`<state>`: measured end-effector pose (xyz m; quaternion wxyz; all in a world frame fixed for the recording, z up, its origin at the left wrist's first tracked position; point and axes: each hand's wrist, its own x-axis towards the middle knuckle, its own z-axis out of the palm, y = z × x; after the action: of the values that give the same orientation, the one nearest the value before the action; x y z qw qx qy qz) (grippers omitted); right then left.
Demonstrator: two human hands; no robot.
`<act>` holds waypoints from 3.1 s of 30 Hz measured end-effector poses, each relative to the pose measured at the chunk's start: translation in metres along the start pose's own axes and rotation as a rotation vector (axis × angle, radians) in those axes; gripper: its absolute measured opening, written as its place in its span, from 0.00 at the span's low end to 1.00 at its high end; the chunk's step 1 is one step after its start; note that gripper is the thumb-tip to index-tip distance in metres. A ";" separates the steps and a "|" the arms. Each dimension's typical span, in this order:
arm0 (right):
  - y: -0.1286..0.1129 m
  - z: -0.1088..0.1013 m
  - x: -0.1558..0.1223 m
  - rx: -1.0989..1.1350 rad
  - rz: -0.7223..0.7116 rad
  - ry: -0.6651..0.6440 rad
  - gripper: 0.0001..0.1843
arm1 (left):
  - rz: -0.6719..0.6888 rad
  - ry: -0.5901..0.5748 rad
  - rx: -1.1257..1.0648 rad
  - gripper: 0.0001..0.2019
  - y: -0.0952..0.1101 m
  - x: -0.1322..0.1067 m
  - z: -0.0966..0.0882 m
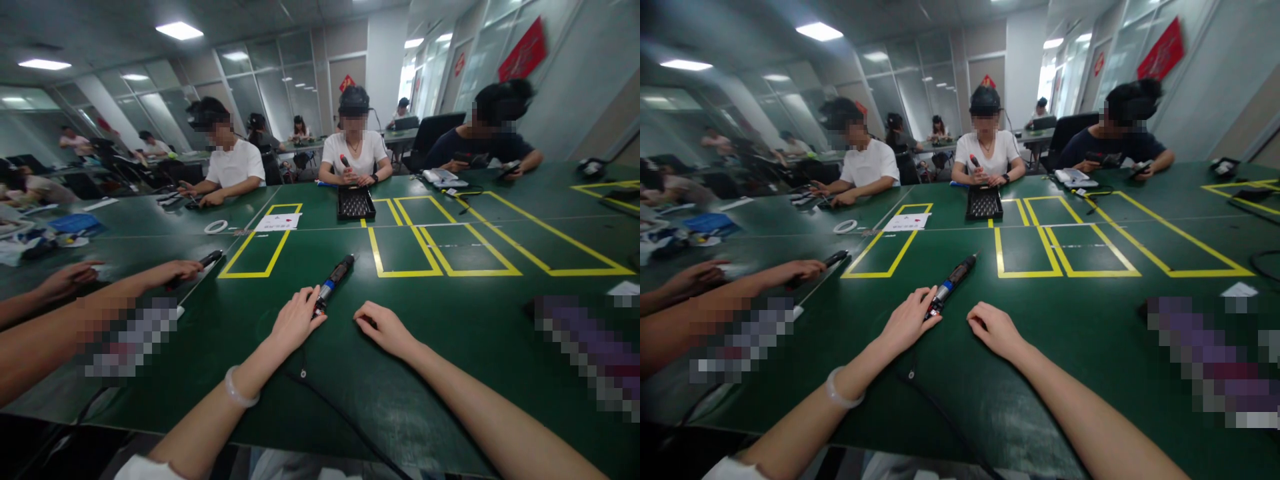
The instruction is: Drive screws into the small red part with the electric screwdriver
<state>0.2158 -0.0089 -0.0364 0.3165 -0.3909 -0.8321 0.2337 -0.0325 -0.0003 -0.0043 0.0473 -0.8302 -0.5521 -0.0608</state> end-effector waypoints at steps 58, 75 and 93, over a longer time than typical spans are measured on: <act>-0.013 -0.002 0.000 0.232 0.017 -0.118 0.05 | 0.238 -0.445 -1.023 0.20 0.032 0.023 -0.020; -0.001 0.000 0.004 0.344 0.185 -0.044 0.20 | 0.258 -0.135 -0.705 0.09 0.045 0.020 -0.014; -0.001 0.000 0.004 0.384 0.195 0.004 0.09 | -0.087 0.057 -0.452 0.23 -0.066 0.027 -0.024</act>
<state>0.2140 -0.0064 -0.0346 0.3628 -0.4025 -0.7299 0.4167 -0.0841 0.0460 0.0238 -0.1270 -0.7931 -0.5581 -0.2082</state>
